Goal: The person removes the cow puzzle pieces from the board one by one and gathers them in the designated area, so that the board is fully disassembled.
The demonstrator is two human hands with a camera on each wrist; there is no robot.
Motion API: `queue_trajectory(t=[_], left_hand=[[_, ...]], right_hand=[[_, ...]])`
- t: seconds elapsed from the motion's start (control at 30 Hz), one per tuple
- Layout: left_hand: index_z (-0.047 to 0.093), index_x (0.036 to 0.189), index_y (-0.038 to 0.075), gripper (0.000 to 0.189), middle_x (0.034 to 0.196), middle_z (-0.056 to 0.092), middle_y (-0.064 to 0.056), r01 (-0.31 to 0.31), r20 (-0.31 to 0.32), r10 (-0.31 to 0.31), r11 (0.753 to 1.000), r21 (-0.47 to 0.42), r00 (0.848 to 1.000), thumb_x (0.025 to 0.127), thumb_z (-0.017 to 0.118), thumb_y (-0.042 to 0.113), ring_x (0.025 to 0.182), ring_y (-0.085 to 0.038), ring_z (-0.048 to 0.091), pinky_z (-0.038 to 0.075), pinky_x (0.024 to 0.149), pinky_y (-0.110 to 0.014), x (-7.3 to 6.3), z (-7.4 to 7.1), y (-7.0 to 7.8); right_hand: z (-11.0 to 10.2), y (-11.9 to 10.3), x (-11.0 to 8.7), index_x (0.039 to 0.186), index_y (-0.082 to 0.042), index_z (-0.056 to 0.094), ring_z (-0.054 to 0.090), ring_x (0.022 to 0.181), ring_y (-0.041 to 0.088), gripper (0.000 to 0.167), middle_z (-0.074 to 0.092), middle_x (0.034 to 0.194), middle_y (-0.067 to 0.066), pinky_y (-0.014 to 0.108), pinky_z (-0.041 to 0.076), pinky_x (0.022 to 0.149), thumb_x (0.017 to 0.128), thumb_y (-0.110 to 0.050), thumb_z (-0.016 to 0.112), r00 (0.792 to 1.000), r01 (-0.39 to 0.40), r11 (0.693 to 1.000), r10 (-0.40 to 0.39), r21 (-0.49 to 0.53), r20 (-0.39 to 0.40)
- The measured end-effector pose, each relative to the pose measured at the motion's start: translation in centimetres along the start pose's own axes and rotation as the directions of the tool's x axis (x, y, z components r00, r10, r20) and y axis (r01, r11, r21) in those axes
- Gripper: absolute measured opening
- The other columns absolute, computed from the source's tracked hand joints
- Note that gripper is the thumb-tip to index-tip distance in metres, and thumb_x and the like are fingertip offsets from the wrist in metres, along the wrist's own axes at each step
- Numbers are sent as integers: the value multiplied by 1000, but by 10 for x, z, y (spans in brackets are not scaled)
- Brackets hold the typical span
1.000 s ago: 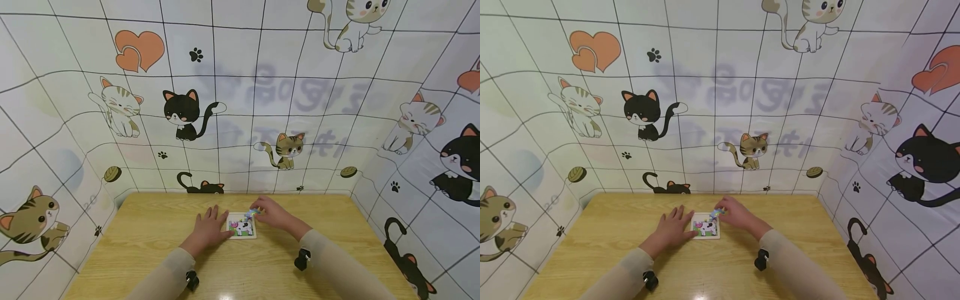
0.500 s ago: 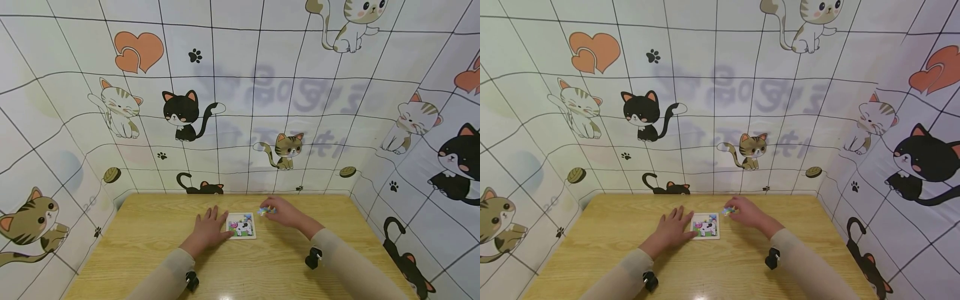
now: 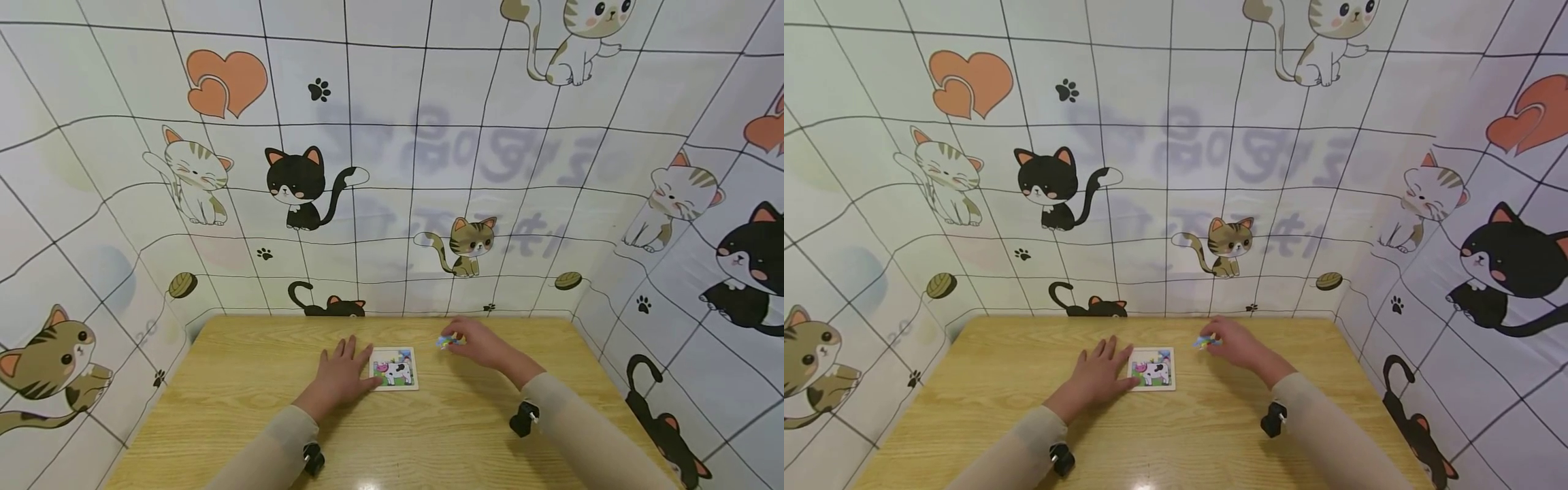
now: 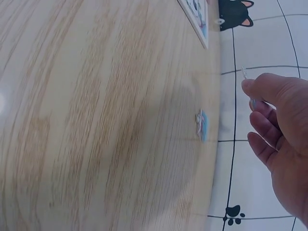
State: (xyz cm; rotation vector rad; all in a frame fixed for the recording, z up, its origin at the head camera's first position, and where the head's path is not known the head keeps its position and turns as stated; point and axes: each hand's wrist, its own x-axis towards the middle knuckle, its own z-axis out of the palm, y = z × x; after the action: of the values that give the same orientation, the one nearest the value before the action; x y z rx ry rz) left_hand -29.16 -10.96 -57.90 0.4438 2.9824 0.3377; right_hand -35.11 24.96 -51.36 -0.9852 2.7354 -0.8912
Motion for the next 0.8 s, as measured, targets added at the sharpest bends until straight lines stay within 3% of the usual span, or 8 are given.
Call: queue_trajectory(t=[0.3,0.8], left_hand=[[43,172,21,87,178,28,-26,-13,-6,13,1000,-4,1000,104,62,71,164,-50,27,22,123,-80,-4,-3,2],[40,174,24,86,180,24,-24,9,17,-9,1000,-11,1000,105,61,71,165,-48,24,21,124,-79,-4,-6,4]], right_hand=[[-7,9,-11,123,3,76,68,103,34,21,70,122,16,60,58,91,102,1,77,998,9,999,-12,-49,-63],[-24,33,-27,128,2,75,69,104,36,26,69,120,15,52,58,88,102,1,77,990,-62,994,50,-93,-129]])
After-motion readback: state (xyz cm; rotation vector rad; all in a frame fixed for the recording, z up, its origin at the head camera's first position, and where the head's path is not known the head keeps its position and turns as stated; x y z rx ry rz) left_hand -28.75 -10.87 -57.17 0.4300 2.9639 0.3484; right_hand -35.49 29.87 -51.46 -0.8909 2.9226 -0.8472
